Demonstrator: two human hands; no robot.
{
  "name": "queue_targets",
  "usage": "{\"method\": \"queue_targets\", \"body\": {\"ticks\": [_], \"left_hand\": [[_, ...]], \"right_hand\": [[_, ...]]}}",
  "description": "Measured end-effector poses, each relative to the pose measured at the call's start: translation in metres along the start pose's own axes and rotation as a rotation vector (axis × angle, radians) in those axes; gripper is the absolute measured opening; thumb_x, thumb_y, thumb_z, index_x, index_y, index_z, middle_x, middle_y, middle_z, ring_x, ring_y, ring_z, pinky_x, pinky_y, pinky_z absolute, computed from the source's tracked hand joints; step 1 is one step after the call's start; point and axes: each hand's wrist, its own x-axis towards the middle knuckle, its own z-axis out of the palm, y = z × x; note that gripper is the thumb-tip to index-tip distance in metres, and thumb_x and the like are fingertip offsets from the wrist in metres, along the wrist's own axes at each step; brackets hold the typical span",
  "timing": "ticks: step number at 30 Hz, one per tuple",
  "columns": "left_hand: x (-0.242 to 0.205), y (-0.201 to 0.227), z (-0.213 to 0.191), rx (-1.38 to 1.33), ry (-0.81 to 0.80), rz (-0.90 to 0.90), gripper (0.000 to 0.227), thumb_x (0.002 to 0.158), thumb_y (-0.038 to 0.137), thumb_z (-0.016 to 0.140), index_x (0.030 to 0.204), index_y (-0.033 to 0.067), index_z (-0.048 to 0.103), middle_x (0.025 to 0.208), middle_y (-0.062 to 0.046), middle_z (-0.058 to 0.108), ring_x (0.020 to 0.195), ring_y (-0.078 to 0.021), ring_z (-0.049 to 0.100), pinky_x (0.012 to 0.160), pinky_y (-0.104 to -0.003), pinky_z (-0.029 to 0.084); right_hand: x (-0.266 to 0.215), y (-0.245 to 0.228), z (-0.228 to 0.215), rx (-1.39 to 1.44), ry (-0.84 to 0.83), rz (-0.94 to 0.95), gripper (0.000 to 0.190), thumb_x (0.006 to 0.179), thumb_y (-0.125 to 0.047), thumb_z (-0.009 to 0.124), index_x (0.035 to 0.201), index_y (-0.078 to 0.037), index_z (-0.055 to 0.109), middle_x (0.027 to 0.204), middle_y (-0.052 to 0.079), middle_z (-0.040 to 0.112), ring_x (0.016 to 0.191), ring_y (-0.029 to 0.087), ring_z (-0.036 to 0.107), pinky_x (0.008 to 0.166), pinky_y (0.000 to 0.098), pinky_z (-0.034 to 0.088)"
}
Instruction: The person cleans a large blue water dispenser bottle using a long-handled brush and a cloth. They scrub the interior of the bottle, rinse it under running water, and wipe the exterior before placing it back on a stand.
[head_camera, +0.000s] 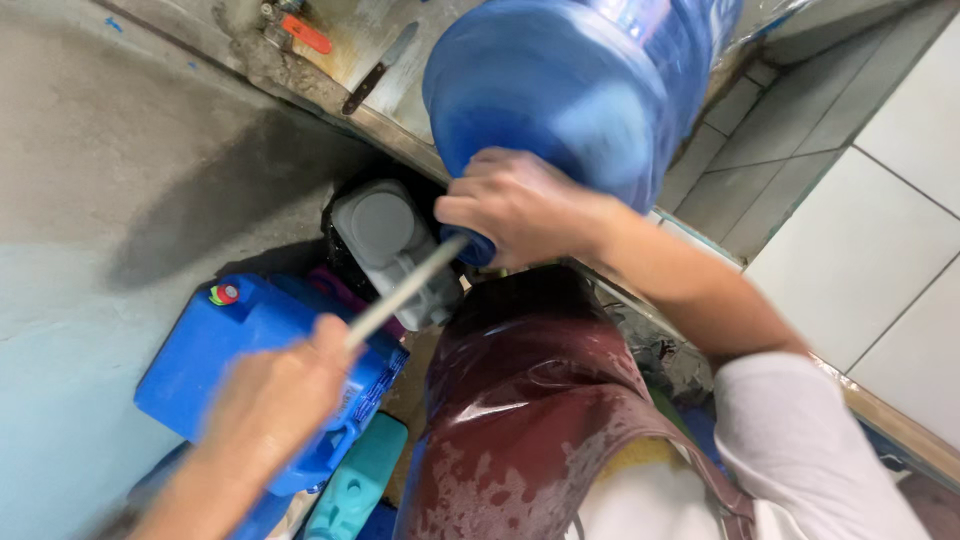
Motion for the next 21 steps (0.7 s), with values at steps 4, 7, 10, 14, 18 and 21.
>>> {"method": "queue_targets", "body": {"ticks": [4, 7, 10, 14, 18, 21], "left_hand": [[0.002, -0.019, -0.036, 0.418, 0.351, 0.192, 0.013, 0.099, 0.013, 0.054, 0.089, 0.0065, 0.049, 0.067, -0.015, 0.065, 0.062, -0.0349, 0.07, 0.054, -0.048, 0.055], [0.015, -0.006, -0.031, 0.284, 0.215, 0.047, 0.024, 0.102, 0.03, 0.054, 0.093, 0.0085, 0.051, 0.07, -0.013, 0.069, 0.063, -0.0354, 0.07, 0.055, -0.049, 0.055], [0.016, 0.013, 0.001, -0.254, -0.01, -0.183, 0.033, 0.092, 0.042, 0.067, 0.095, 0.0109, 0.058, 0.069, -0.017, 0.071, 0.064, -0.0393, 0.069, 0.055, -0.05, 0.052], [0.004, 0.017, 0.058, -0.899, -0.004, 0.153, 0.025, 0.097, 0.03, 0.063, 0.092, 0.0059, 0.063, 0.064, -0.018, 0.063, 0.063, -0.0443, 0.062, 0.052, -0.049, 0.054], [0.007, -0.006, 0.093, -0.552, 0.093, 0.059, 0.027, 0.095, 0.03, 0.065, 0.088, 0.0053, 0.057, 0.058, -0.019, 0.064, 0.058, -0.0424, 0.065, 0.049, -0.052, 0.047], [0.023, -0.014, 0.094, -0.306, 0.249, 0.161, 0.025, 0.094, 0.027, 0.066, 0.087, 0.0061, 0.055, 0.055, -0.017, 0.062, 0.053, -0.0392, 0.064, 0.046, -0.049, 0.049]], "right_hand": [[0.049, 0.004, -0.051, 0.089, -0.612, 0.235, 0.043, 0.067, -0.02, 0.081, 0.106, -0.016, 0.064, 0.08, 0.007, 0.071, 0.078, 0.029, 0.073, 0.072, 0.0409, 0.058], [0.059, -0.005, -0.08, 0.107, -0.571, 0.252, 0.048, 0.066, -0.02, 0.082, 0.11, -0.012, 0.064, 0.087, 0.01, 0.072, 0.089, 0.031, 0.072, 0.083, 0.046, 0.057], [0.033, -0.037, -0.05, -0.55, 0.302, 0.066, 0.072, 0.046, -0.041, 0.078, 0.11, -0.011, 0.067, 0.106, 0.013, 0.072, 0.107, 0.033, 0.069, 0.095, 0.0512, 0.051], [-0.005, -0.049, 0.044, -0.203, 0.696, 0.141, 0.029, 0.086, -0.011, 0.068, 0.115, -0.008, 0.062, 0.115, 0.012, 0.067, 0.113, 0.033, 0.067, 0.102, 0.0498, 0.05], [-0.02, -0.042, 0.092, -0.28, 0.641, 0.022, 0.022, 0.092, -0.013, 0.069, 0.112, -0.009, 0.062, 0.112, 0.01, 0.066, 0.106, 0.029, 0.065, 0.094, 0.0446, 0.052], [-0.016, -0.045, 0.088, -0.28, 0.629, -0.054, 0.021, 0.093, -0.015, 0.068, 0.113, -0.009, 0.063, 0.112, 0.01, 0.066, 0.104, 0.027, 0.065, 0.092, 0.0421, 0.052]]}}
